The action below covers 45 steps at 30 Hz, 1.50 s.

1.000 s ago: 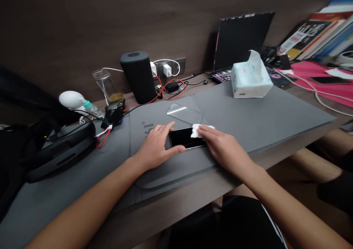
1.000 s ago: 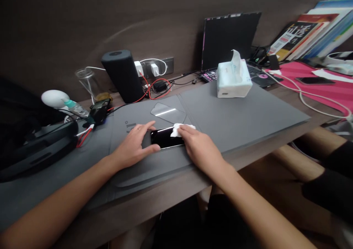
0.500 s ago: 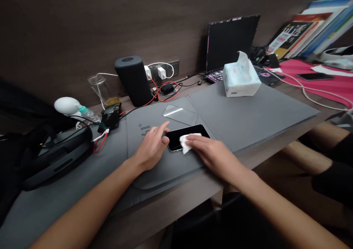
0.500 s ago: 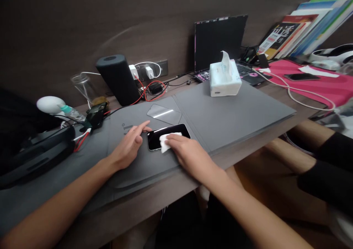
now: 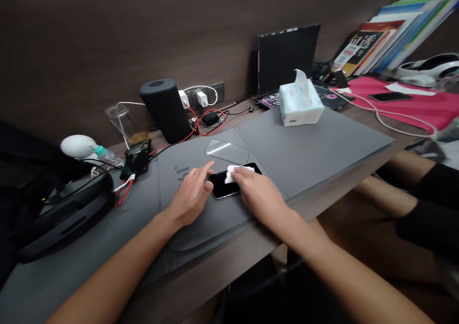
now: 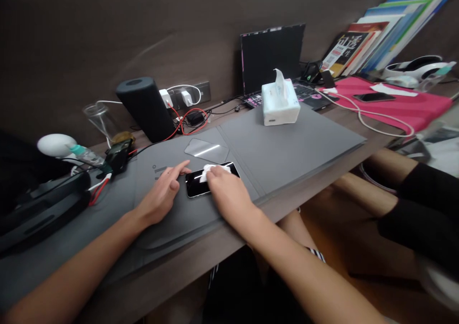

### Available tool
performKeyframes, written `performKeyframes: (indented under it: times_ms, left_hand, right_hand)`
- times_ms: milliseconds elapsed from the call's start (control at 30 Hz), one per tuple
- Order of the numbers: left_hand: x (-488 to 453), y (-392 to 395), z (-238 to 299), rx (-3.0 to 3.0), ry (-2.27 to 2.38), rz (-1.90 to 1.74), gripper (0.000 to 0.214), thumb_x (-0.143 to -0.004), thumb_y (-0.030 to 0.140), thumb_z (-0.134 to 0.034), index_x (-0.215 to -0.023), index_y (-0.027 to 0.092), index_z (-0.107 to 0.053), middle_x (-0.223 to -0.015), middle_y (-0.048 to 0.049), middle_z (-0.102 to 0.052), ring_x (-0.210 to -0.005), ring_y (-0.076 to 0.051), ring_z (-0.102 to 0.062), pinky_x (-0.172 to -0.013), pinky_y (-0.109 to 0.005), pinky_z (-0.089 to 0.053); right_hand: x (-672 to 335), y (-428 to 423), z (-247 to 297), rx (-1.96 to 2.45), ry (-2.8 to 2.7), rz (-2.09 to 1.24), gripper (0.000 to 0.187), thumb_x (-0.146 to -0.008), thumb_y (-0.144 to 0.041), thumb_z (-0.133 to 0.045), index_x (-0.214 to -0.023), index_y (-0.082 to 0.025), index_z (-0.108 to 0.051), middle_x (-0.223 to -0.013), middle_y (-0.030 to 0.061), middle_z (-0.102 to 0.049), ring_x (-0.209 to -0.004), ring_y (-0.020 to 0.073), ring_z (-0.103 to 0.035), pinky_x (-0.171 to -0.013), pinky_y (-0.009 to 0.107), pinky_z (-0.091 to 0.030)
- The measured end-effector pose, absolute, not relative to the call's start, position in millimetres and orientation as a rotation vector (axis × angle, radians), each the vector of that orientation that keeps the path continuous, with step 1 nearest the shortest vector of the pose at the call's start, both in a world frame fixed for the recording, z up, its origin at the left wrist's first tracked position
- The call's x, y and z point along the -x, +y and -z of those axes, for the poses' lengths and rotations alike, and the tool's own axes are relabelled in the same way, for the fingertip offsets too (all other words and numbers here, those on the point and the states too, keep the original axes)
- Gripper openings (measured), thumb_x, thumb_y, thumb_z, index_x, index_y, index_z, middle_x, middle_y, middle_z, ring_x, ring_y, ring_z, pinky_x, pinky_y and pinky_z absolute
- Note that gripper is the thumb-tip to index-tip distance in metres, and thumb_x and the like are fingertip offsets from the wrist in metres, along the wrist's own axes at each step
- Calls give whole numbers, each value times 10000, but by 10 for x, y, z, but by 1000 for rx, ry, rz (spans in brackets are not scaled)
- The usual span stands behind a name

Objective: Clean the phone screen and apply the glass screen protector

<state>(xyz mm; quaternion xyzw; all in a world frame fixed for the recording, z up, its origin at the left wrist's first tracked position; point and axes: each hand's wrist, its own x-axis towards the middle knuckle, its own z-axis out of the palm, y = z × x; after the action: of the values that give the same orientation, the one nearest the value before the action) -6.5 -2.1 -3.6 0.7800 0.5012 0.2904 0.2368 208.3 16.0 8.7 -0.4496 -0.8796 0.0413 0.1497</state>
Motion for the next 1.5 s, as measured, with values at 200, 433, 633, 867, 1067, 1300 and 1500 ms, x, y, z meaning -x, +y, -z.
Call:
performKeyframes:
  times_ms: [200,433,633,867,1067,1300,1500]
  left_hand:
    - [79,-26,56,-2145,1360,-799,883,-938,752,-93,-1517,138,-354,-1327,-152,-583,-1232,-289,-476,-1094,-459,-349]
    - [70,-31,30,-2097,1391,-767,919,-912,784,-88,-1543,149,-297,-1355,-152,-569,-1228,-301,-478,-1082,-465,-340]
    - [45,-39,19,-2065,1402,-818,962,-889,807,-72,-1579,148,-188,-1334,-161,-588,-1234,-309,-498,-1073,-467,-343]
    - [59,-42,41,-2081,1386,-804,983,-880,817,-75,-1581,135,-179,-1348,-176,-574,-1264,-316,-489,-1095,-475,-326]
    - [64,-48,26,-2091,1393,-774,954,-890,803,-69,-1574,153,-212,-1365,-164,-567,-1269,-308,-477,-1107,-474,-320]
    - [60,-51,-6,-2108,1404,-744,957,-897,793,-61,-1559,131,-258,-1366,-159,-563,-1239,-306,-476,-1093,-455,-332]
    - [72,-38,10,-2118,1396,-733,955,-894,799,-61,-1563,145,-254,-1368,-149,-562,-1238,-307,-470,-1092,-463,-326]
  right_hand:
    - [-1963,-6,-91,1097,-2591,-273,332,-885,-2,-486,-1162,-80,-650,-1201,190,-683,-1074,262,-669,-860,373,-578]
    - [-2673,147,-61,980,-2480,-363,413,-915,-34,-440,-1241,-190,-638,-1297,101,-681,-1218,236,-624,-980,402,-539]
    - [-2442,350,-60,1190,-2474,-251,319,-913,-51,-436,-1133,-138,-649,-1176,153,-708,-1017,251,-681,-872,391,-531]
    - [-1714,107,-8,1080,-2518,-319,318,-888,-12,-448,-1127,-104,-637,-1130,164,-685,-985,228,-637,-772,336,-505]
    - [-2043,145,-16,942,-2496,-499,333,-908,-46,-467,-1157,-182,-642,-1147,96,-712,-1004,198,-661,-817,315,-506]
    - [-2629,368,-92,1154,-2396,-394,280,-992,-151,-406,-1085,-202,-664,-1103,76,-742,-958,217,-700,-809,343,-519]
    - [-2803,27,-52,1061,-2459,-327,386,-918,-55,-428,-1202,-207,-642,-1297,87,-684,-1199,224,-638,-979,386,-532]
